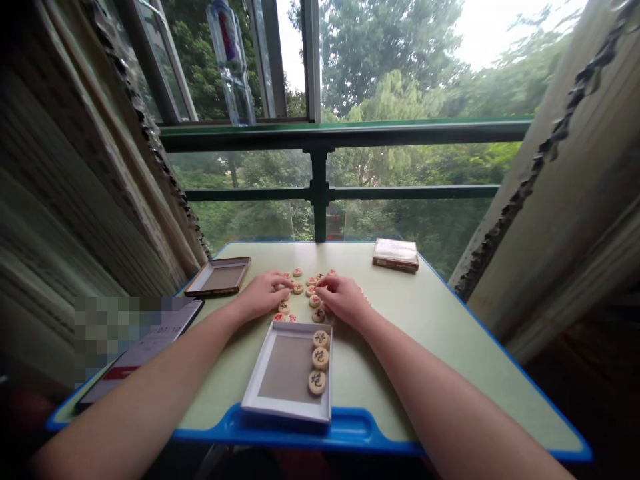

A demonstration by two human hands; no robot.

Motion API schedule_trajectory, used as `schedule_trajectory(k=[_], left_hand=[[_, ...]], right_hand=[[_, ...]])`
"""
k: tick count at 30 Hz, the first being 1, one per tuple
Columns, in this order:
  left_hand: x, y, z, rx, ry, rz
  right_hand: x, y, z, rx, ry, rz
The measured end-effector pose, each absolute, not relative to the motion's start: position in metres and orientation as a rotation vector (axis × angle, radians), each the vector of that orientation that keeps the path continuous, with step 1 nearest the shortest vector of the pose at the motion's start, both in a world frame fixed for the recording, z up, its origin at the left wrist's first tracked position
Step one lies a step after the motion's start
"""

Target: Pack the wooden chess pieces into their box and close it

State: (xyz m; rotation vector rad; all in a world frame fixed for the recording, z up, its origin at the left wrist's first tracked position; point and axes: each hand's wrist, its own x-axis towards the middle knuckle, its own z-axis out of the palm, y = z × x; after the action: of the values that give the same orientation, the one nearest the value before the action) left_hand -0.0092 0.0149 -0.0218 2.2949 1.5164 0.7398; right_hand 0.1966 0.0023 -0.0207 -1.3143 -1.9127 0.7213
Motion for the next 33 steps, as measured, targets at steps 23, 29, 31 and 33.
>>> schedule_trajectory(k=[23,29,31,33], left_hand=[[0.01,0.001,-0.016,2.524,1.579,0.63],[0.006,0.005,-0.016,2.462,1.521,0.617],[0.001,0.006,-0.014,2.453,1.534,0.637],[-0.004,0.008,-0.012,2.447,1.575,0.668]], right_hand=[[0.198,-0.001,-0.021,-1.127,-2.239,0.423],[0.199,0.003,-0.023,-1.047,-2.274,0.517],[0.198,0.001,-0.021,-1.069,-2.286,0.512],[0.198,-0.001,-0.018,-1.11,-2.272,0.509]])
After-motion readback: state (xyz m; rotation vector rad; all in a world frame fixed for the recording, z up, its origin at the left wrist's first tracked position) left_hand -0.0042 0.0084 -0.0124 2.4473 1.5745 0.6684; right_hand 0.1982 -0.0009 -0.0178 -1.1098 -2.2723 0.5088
